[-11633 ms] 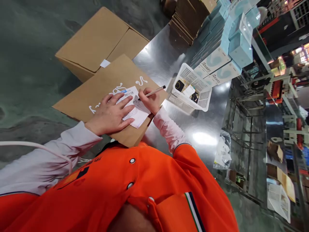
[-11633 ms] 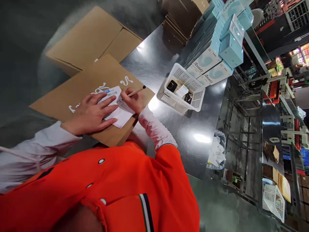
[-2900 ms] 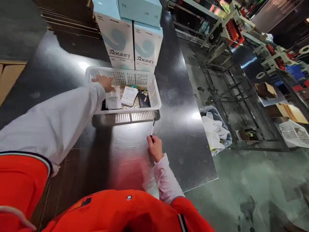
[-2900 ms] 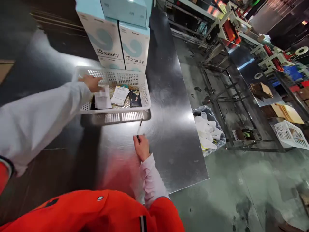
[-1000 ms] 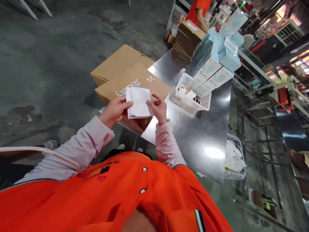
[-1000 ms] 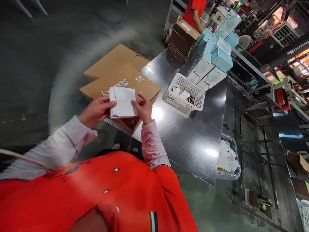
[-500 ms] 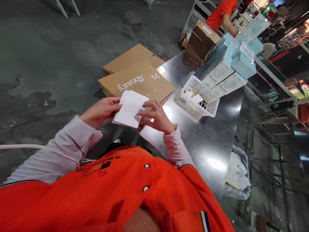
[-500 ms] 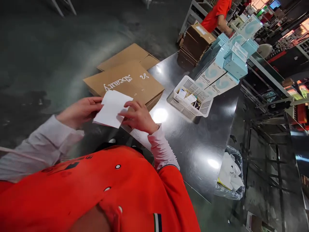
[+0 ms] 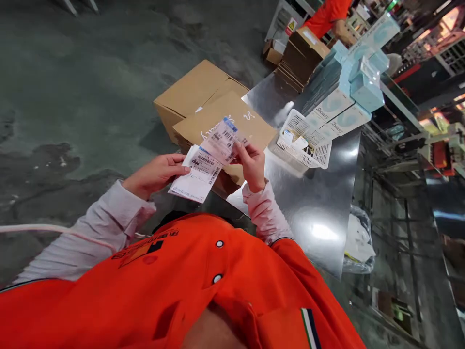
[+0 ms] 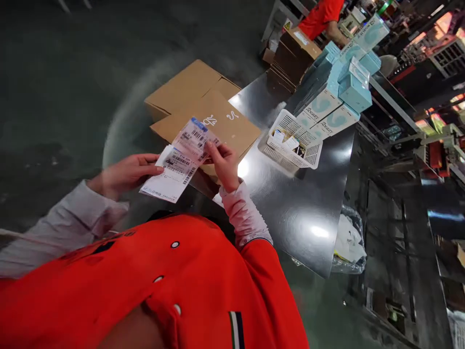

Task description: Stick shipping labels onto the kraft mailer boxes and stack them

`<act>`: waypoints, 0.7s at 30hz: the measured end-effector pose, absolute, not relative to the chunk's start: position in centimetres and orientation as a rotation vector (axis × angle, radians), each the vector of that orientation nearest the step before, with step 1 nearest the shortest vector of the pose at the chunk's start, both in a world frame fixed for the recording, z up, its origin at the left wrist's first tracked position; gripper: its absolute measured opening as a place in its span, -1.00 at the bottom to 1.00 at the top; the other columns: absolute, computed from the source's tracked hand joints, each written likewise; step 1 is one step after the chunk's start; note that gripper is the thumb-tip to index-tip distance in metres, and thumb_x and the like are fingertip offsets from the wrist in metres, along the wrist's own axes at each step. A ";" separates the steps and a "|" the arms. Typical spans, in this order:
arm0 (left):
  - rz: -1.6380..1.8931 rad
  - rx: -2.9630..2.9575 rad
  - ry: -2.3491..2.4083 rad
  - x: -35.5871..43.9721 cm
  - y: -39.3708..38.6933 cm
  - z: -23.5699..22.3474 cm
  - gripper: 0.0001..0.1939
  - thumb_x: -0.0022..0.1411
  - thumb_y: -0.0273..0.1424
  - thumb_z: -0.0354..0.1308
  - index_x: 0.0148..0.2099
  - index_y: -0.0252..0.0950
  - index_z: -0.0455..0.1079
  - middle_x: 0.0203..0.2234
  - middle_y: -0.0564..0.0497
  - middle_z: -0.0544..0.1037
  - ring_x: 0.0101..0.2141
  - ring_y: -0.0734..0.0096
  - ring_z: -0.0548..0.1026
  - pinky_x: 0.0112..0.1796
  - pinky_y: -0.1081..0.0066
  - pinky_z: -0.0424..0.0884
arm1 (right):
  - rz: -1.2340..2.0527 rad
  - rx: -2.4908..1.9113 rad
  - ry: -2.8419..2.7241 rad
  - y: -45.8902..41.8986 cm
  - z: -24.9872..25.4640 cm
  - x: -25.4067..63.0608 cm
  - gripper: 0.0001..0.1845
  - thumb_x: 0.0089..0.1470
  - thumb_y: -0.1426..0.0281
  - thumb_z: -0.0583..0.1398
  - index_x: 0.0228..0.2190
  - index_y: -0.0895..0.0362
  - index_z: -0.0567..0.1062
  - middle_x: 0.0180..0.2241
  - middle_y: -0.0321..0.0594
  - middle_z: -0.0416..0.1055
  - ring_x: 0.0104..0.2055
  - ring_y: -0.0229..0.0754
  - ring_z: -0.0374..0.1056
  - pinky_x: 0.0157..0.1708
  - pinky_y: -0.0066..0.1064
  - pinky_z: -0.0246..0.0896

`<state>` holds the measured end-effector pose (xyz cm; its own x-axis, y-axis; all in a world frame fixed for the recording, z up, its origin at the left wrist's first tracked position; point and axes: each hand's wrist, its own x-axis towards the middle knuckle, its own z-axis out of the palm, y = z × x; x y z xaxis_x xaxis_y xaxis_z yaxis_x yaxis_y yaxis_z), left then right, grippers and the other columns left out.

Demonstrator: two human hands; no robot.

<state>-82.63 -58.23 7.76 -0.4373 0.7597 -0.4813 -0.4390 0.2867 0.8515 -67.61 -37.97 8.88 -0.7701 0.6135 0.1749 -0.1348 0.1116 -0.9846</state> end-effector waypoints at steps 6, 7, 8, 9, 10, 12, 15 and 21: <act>1.231 0.423 1.330 -86.7 -61.7 6.6 -0.52 -0.26 -0.33 0.54 -0.20 -0.32 0.60 -0.30 -0.11 0.67 -0.43 0.27 0.60 -0.47 0.47 0.53 | 1.587 -0.679 -1.614 -40.8 8.9 -72.2 -0.47 0.06 -0.09 0.28 -0.34 0.16 0.55 -0.45 -0.29 0.47 -0.41 -0.30 0.41 -0.42 -0.47 0.41; 1.216 0.415 1.308 -87.3 -62.3 6.0 -0.50 -0.26 -0.32 0.56 -0.19 -0.32 0.60 -0.29 -0.12 0.67 -0.41 0.25 0.61 -0.44 0.46 0.54 | 1.540 -0.680 -1.639 -41.7 8.7 -72.5 -0.47 0.08 -0.08 0.27 -0.34 0.17 0.56 -0.44 -0.28 0.47 -0.37 -0.28 0.43 -0.37 -0.46 0.43; 1.198 0.400 1.285 -87.9 -62.9 5.2 -0.48 -0.26 -0.33 0.56 -0.16 -0.32 0.60 -0.27 -0.12 0.67 -0.38 0.23 0.63 -0.41 0.44 0.57 | 1.498 -0.682 -1.667 -42.8 8.5 -72.7 -0.48 0.10 -0.07 0.26 -0.33 0.17 0.58 -0.41 -0.26 0.49 -0.32 -0.26 0.45 -0.30 -0.44 0.44; 1.178 0.381 1.266 -88.3 -63.6 4.2 -0.45 -0.26 -0.33 0.57 -0.14 -0.32 0.59 -0.25 -0.12 0.68 -0.36 0.22 0.63 -0.38 0.42 0.58 | 1.465 -0.683 -1.694 -43.9 8.1 -72.7 -0.49 0.11 -0.06 0.26 -0.31 0.17 0.60 -0.37 -0.24 0.52 -0.26 -0.24 0.47 -0.23 -0.42 0.45; 1.152 0.359 1.253 -88.7 -64.2 3.0 -0.43 -0.26 -0.34 0.58 -0.13 -0.33 0.58 -0.25 -0.12 0.68 -0.36 0.22 0.63 -0.38 0.42 0.58 | 1.444 -0.688 -1.726 -45.2 7.5 -72.5 -0.51 0.12 -0.04 0.27 -0.29 0.16 0.61 -0.32 -0.22 0.55 -0.20 -0.22 0.47 -0.16 -0.39 0.45; 1.083 0.299 1.227 -88.9 -65.4 0.1 -0.44 -0.25 -0.34 0.59 -0.14 -0.34 0.56 -0.27 -0.13 0.67 -0.41 0.25 0.62 -0.42 0.44 0.57 | 1.429 -0.712 -1.798 -47.8 5.8 -71.7 -0.54 0.11 -0.01 0.29 -0.27 0.15 0.64 -0.23 -0.19 0.58 -0.11 -0.18 0.48 -0.05 -0.36 0.44; 0.989 0.129 1.192 -88.0 -67.0 -4.4 -0.57 -0.08 -0.30 0.53 -0.18 -0.37 0.52 -0.32 -0.15 0.66 -0.45 0.30 0.60 -0.44 0.45 0.54 | 1.557 -0.790 -1.890 -52.4 2.4 -69.8 -0.54 0.12 0.00 0.28 -0.27 0.16 0.66 -0.17 -0.14 0.60 -0.15 -0.19 0.49 -0.10 -0.39 0.45; 0.861 -0.048 1.282 -85.1 -68.4 -10.5 -0.90 0.28 -0.40 0.25 -0.23 -0.34 0.44 -0.47 -0.11 0.59 -0.46 0.31 0.57 -0.34 0.39 0.56 | 1.976 -0.673 -1.942 -60.7 -1.1 -65.1 -0.54 0.16 0.01 0.27 -0.28 0.17 0.68 -0.15 -0.06 0.62 -0.07 -0.14 0.53 0.04 -0.33 0.42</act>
<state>-85.14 -68.44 -10.49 0.0270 0.5322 -0.8462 -0.5822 0.6965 0.4195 -65.11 -60.66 -1.10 -0.8493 0.5128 -0.1254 0.1165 -0.0497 -0.9920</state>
